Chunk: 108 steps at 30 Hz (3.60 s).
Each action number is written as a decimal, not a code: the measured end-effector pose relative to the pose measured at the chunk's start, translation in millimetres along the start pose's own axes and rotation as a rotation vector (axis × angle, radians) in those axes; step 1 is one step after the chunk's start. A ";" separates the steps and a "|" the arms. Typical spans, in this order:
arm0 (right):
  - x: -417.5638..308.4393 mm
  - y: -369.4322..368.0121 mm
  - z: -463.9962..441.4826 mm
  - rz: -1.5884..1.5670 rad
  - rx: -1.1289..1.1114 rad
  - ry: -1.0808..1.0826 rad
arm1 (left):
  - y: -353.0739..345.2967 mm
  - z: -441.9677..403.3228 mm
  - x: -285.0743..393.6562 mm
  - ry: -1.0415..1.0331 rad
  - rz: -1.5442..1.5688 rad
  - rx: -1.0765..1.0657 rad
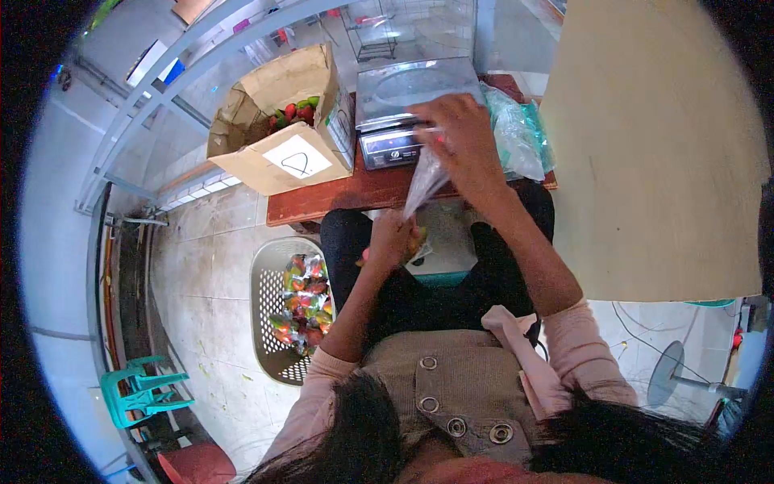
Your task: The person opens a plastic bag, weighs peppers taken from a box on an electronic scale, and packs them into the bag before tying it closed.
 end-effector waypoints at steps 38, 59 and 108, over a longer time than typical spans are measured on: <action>48.8 -31.5 86.5 -0.562 -0.556 -0.250 | 48.7 20.4 59.1 -0.091 1.030 -0.009; 74.1 -23.1 101.2 0.034 -0.423 -0.150 | 116.8 34.9 101.2 -0.257 1.032 0.112; -25.0 -56.8 105.4 -2.567 -0.520 -0.675 | 144.8 -20.8 145.8 -0.584 0.264 0.564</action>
Point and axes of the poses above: each hand's wrist, its own z-axis away from the middle knuckle, its own y-axis out of the back of the hand, x = y × z, the point moved 2 cm from there along -z, towards the middle knuckle, and after that the axes turned 7 degrees about -y, right-handed, at the moved point
